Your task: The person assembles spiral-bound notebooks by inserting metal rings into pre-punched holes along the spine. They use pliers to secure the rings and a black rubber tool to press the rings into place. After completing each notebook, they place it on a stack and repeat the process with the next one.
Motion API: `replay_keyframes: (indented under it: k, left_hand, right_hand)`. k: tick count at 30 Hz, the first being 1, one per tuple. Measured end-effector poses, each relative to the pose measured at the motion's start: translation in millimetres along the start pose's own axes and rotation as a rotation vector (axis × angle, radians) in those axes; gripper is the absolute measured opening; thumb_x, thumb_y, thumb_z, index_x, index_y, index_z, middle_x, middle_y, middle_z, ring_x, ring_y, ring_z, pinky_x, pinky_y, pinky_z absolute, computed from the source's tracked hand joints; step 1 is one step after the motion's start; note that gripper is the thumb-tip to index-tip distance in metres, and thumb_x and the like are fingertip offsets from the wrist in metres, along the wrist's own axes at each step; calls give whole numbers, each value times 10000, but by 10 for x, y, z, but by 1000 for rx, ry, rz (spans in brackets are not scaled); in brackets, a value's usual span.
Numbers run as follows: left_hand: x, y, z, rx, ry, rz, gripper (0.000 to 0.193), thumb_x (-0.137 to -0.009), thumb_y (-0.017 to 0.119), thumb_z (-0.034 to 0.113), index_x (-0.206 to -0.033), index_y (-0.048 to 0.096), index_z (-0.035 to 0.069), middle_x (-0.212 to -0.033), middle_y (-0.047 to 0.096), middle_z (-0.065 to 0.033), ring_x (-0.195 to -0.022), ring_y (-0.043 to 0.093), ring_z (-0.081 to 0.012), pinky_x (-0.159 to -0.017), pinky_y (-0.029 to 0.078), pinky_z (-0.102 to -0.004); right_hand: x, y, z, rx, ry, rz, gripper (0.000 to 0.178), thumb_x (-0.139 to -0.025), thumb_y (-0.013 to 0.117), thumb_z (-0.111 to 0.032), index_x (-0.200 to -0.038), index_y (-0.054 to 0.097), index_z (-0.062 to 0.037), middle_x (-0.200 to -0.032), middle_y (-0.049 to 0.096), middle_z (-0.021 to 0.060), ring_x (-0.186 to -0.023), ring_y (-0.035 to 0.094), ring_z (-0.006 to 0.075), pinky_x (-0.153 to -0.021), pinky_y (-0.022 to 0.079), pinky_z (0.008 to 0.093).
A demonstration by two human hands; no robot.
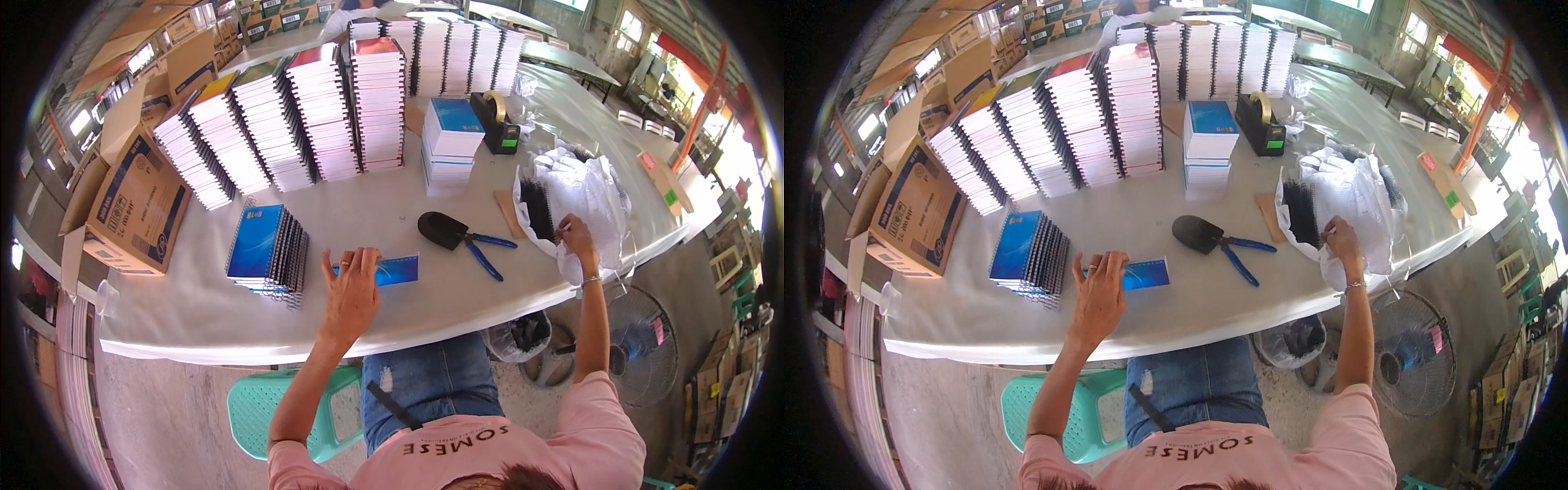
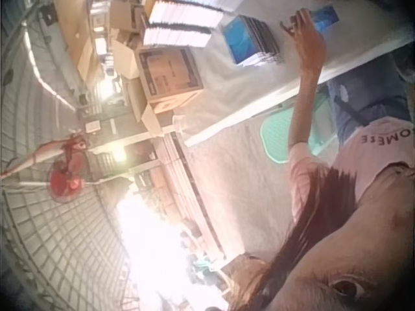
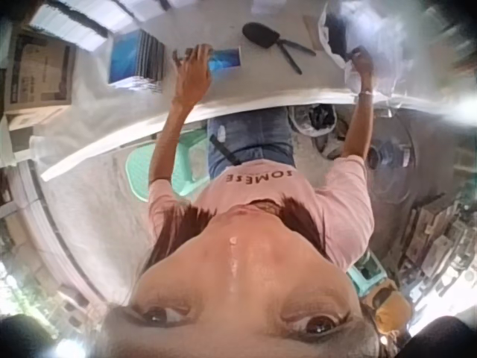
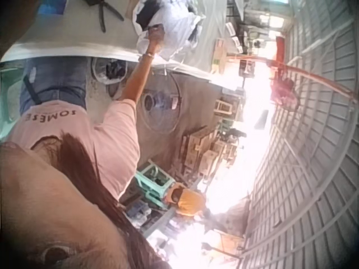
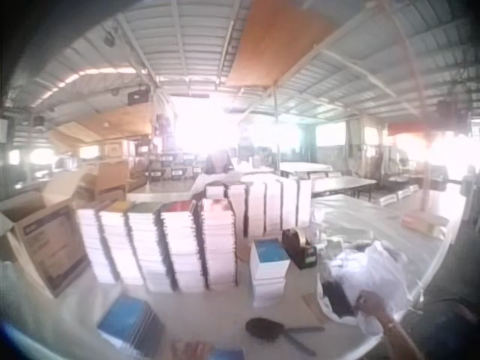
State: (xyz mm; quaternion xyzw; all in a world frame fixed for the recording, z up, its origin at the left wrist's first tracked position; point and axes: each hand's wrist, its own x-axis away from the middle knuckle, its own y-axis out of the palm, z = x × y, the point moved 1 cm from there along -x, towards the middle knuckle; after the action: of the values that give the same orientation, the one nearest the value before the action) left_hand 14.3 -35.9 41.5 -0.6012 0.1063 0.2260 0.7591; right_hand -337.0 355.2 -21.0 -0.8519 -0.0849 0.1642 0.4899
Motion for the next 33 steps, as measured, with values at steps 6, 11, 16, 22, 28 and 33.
replay_keyframes:
  k: [6,11,16,22,28,33]
  left_hand:
    - [20,82,177,-82,-31,94,254,-944,614,266,-1119,549,94,-1083,563,-66,-1149,506,-284,-1122,126,-678]
    - [35,298,326,-117,-136,275,496,-848,703,521,-1094,568,113,-1097,540,-75,-1163,477,-297,-1120,89,-690]
    - [11,338,423,-11,-291,296,567,-763,759,583,-1049,589,124,-1092,540,-75,-1159,480,-303,-1114,103,-676]
    - [-49,443,434,4,-285,361,524,-744,788,537,-1006,602,124,-1080,537,-79,-1156,480,-315,-1109,129,-664]
    - [-68,421,425,-55,-318,368,497,-743,788,501,-994,603,114,-1080,532,-82,-1164,472,-327,-1099,157,-675]
    - [-95,447,459,-51,-331,342,479,-743,790,468,-995,600,108,-1068,526,-81,-1177,461,-320,-1091,161,-685]
  right_hand:
    - [-28,27,-44,-71,11,-4,345,-885,727,-330,-904,663,9,-756,654,145,-673,627,249,-655,492,383]
    - [-89,57,-62,-45,-16,-54,356,-869,746,-309,-898,659,35,-732,649,115,-665,616,179,-608,486,337]
    - [-54,52,-205,-208,14,-86,302,-859,739,-243,-876,651,46,-711,642,92,-631,604,161,-575,480,314]
    - [14,-38,-124,-392,80,-102,294,-868,715,-218,-996,646,38,-679,624,57,-591,585,122,-535,471,276]
    - [12,-98,-330,-506,137,233,322,-898,690,-239,-1053,668,42,-813,684,91,-632,618,142,-579,493,291]
    - [129,-320,-713,-769,78,373,255,-939,693,-221,-1051,680,8,-881,674,45,-705,605,104,-635,500,249]
